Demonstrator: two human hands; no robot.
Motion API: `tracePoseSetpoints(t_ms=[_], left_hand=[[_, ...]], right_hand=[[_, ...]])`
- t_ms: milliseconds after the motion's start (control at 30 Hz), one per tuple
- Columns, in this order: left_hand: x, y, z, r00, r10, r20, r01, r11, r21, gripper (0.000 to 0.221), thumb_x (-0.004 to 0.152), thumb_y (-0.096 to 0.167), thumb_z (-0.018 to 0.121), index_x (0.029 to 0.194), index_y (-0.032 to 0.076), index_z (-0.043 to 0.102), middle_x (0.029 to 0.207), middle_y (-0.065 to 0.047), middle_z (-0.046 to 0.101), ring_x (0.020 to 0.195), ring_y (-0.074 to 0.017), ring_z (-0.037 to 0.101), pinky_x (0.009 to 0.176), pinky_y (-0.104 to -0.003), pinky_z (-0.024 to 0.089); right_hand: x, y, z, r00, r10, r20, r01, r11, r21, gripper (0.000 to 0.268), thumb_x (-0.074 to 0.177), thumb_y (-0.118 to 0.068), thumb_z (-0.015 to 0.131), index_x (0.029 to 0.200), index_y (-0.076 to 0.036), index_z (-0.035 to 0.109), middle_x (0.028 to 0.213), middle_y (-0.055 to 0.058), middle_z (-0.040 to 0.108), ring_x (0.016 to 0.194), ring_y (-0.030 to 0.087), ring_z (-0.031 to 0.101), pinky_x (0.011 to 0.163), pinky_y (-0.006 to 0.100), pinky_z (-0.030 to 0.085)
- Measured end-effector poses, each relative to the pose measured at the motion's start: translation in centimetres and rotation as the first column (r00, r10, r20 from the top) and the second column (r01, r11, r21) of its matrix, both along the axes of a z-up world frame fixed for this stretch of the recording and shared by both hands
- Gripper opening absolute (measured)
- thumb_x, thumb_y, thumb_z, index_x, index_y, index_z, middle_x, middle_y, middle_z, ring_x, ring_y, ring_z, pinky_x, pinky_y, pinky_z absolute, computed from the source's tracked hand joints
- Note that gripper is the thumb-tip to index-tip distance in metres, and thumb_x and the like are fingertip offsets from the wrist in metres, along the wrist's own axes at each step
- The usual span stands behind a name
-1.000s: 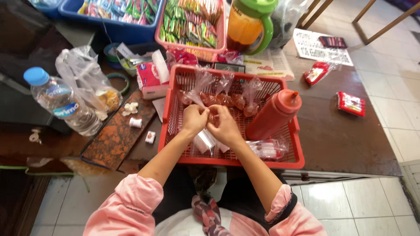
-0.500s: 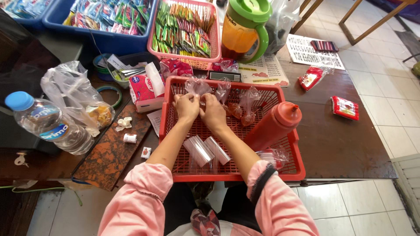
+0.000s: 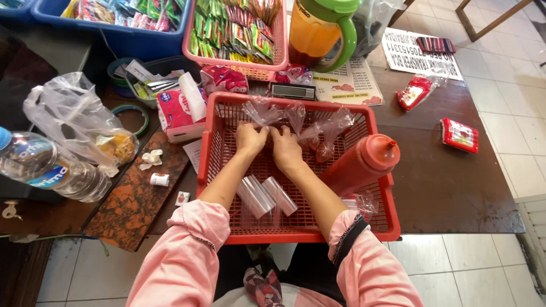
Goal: The person fills small plastic pouches with sauce from a squeeze bottle and ties them closed. They take an empty pouch, position the tip of a red squeeze bottle inside it, squeeze to dispense sauce, and then twist and tie the top of the pouch to seal it before placing it back in a red basket.
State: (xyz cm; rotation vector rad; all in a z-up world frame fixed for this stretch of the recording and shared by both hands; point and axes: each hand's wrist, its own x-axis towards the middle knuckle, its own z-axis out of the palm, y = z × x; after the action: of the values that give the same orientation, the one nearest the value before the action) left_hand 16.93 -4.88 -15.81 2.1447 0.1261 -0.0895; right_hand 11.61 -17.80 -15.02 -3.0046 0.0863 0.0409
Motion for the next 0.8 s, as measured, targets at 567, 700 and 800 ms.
tracePoseSetpoints(t_ms=[567,700,800], left_hand=[[-1.8,-9.0,-2.1,0.939,-0.265,0.219,0.32,0.907,-0.275,0.038,0.088,0.005,0.047,0.112,-0.001,0.076,0.115,-0.032,0.07,0.124,-0.046,0.058,0.107,-0.052,0.047],[-2.1,-9.4,-3.5,0.905,-0.378,0.195,0.422,0.855,-0.302,0.034,0.095,0.019,0.053,0.121,0.012,0.074,0.122,-0.018,0.071,0.125,-0.0357,0.059,0.105,-0.049,0.048],[-4.2,-8.3,1.1,0.902,-0.401,0.163,0.43,0.792,-0.432,0.037,0.099,0.026,0.054,0.129,0.011,0.069,0.13,-0.02,0.067,0.132,-0.0351,0.055,0.11,-0.051,0.044]], right_hand=[[-0.1,-5.7,-0.1,0.949,-0.111,0.297,0.182,0.957,-0.225,0.021,0.095,-0.012,0.054,0.115,-0.015,0.061,0.101,0.015,0.055,0.067,0.039,0.07,0.052,0.06,0.056],[-1.6,-4.5,3.3,0.946,-0.093,0.311,0.197,0.926,-0.322,0.016,0.094,-0.029,0.062,0.104,-0.017,0.061,0.102,0.016,0.057,0.075,0.04,0.067,0.053,0.056,0.051],[-2.5,-3.7,4.6,0.95,-0.033,0.309,0.147,0.925,-0.351,0.012,0.094,-0.022,0.058,0.103,-0.016,0.064,0.101,0.012,0.056,0.088,0.039,0.063,0.064,0.048,0.05]])
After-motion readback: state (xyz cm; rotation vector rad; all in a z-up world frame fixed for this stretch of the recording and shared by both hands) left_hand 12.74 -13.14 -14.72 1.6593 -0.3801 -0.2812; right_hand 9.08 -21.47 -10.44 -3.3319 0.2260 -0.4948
